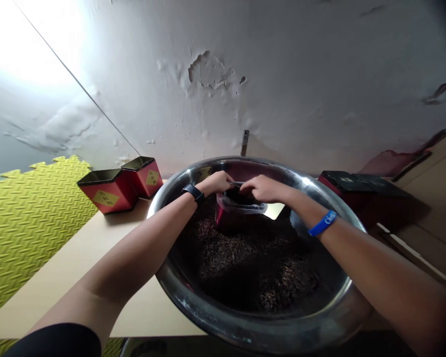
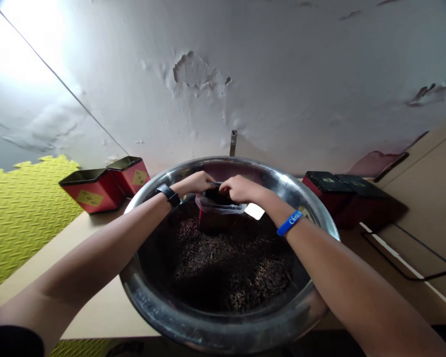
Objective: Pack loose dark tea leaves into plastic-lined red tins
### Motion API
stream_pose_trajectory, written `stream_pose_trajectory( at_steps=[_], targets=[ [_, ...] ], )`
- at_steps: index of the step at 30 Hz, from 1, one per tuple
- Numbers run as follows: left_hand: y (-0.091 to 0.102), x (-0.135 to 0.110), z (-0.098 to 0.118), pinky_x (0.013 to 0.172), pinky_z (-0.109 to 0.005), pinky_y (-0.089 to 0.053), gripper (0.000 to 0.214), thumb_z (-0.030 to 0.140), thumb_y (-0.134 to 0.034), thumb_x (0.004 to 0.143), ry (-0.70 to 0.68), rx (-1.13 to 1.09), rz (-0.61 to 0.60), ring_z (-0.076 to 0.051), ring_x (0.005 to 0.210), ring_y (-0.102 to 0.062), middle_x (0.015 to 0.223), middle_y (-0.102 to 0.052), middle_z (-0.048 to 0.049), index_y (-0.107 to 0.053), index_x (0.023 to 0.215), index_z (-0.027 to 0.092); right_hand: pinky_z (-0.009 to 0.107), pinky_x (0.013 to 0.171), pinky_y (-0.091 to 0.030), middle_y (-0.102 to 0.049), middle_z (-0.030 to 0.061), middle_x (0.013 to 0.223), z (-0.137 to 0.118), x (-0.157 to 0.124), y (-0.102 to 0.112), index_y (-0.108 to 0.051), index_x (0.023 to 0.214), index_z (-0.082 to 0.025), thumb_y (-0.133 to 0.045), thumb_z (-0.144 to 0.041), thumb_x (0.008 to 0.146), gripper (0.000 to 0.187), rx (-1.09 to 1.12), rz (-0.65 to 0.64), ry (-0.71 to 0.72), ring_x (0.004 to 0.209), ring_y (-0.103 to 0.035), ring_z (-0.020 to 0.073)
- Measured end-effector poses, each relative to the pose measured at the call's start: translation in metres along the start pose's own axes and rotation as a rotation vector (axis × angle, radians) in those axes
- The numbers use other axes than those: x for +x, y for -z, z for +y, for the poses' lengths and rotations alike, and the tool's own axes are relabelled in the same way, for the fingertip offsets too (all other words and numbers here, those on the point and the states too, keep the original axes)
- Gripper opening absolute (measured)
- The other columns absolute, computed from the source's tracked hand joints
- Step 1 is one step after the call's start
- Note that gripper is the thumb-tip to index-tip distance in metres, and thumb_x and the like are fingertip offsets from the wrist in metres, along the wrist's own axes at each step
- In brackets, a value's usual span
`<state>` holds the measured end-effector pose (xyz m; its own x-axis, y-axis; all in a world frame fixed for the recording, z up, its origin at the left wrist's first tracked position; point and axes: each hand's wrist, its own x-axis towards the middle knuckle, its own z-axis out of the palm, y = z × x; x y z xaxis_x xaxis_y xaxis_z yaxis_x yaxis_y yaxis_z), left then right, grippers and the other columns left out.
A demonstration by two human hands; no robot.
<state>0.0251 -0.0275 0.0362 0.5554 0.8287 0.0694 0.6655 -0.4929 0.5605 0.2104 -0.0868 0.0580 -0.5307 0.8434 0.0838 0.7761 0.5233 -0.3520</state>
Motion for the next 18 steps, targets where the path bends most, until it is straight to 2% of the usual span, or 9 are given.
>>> stream_pose_trajectory(
  at_steps=[2,3,5,6,8,11,15,18],
  targets=[
    [0.001,0.002,-0.002,0.043,-0.018,-0.033,0.021,0.019,-0.054,0.072,0.002,0.01,-0.012,-0.007,0.043,-0.043,0.054,-0.054,-0.0004,-0.07,0.083,0.012,0.024,0.065,-0.048,-0.068,0.0049,0.082,0.009,-0.002,0.01,-0.067,0.091,-0.018,-0.039,-0.007,0.069,0.037,0.108,0.176,-0.071,0.071,-0.062,0.0147],
    [0.001,0.002,-0.002,0.043,-0.017,-0.034,0.021,0.02,-0.054,0.072,0.005,0.013,-0.012,-0.007,0.043,-0.043,0.054,-0.055,-0.0006,-0.07,0.082,0.011,0.024,0.061,-0.048,-0.067,0.0052,0.078,0.016,-0.003,0.014,-0.066,0.09,-0.018,-0.039,-0.01,0.071,0.034,0.137,0.244,-0.153,0.066,-0.062,0.0142],
    [0.001,0.002,-0.002,0.043,-0.017,-0.034,0.02,0.02,-0.055,0.071,0.016,0.014,-0.003,-0.007,0.042,-0.043,0.053,-0.054,-0.0007,-0.07,0.08,0.011,0.026,0.054,-0.048,-0.066,0.0062,0.07,0.035,-0.004,0.017,-0.065,0.085,-0.016,-0.043,-0.014,0.073,0.026,0.146,0.259,-0.372,0.056,-0.06,0.0142],
    [0.0,0.002,-0.001,0.043,-0.017,-0.033,0.02,0.02,-0.055,0.07,0.025,0.012,0.002,-0.007,0.042,-0.043,0.052,-0.054,-0.0006,-0.071,0.081,0.012,0.027,0.051,-0.048,-0.065,0.0068,0.067,0.045,-0.005,0.014,-0.065,0.081,-0.015,-0.047,-0.016,0.072,0.02,0.141,0.172,-0.467,0.052,-0.059,0.0145],
    [-0.001,0.002,0.0,0.042,-0.018,-0.033,0.022,0.02,-0.056,0.07,0.044,0.012,0.013,-0.007,0.042,-0.043,0.052,-0.054,-0.0007,-0.071,0.083,0.012,0.027,0.046,-0.047,-0.064,0.0074,0.061,0.062,-0.008,0.003,-0.065,0.073,-0.014,-0.058,-0.022,0.067,0.012,0.155,-0.133,-0.56,0.046,-0.057,0.0151],
    [-0.002,0.002,-0.004,0.043,-0.019,-0.033,0.021,0.019,-0.056,0.069,0.069,0.034,0.087,-0.008,0.043,-0.045,0.055,-0.057,-0.002,-0.071,0.082,0.013,0.027,0.047,-0.048,-0.064,0.0076,0.062,0.067,-0.015,-0.025,-0.067,0.07,-0.014,-0.071,-0.034,0.057,0.025,0.275,-0.57,-0.503,0.052,-0.06,0.0167],
    [0.002,0.001,-0.014,0.047,-0.019,-0.036,0.02,0.019,-0.057,0.069,0.14,0.046,0.233,-0.011,0.05,-0.052,0.059,-0.06,-0.0045,-0.071,0.083,0.013,0.028,0.056,-0.052,-0.067,0.0049,0.081,0.033,-0.019,-0.055,-0.067,0.093,-0.015,-0.077,-0.047,0.045,0.059,0.478,-0.92,-0.434,0.067,-0.063,0.0168],
    [0.004,0.001,-0.019,0.05,-0.02,-0.039,0.023,0.018,-0.057,0.07,0.208,0.015,0.279,-0.012,0.05,-0.054,0.056,-0.06,-0.005,-0.07,0.088,0.011,0.027,0.06,-0.052,-0.064,0.0043,0.1,-0.002,-0.018,-0.069,-0.062,0.108,-0.019,-0.079,-0.049,0.039,0.078,0.438,-1.048,-0.314,0.075,-0.063,0.016]
  ],
)
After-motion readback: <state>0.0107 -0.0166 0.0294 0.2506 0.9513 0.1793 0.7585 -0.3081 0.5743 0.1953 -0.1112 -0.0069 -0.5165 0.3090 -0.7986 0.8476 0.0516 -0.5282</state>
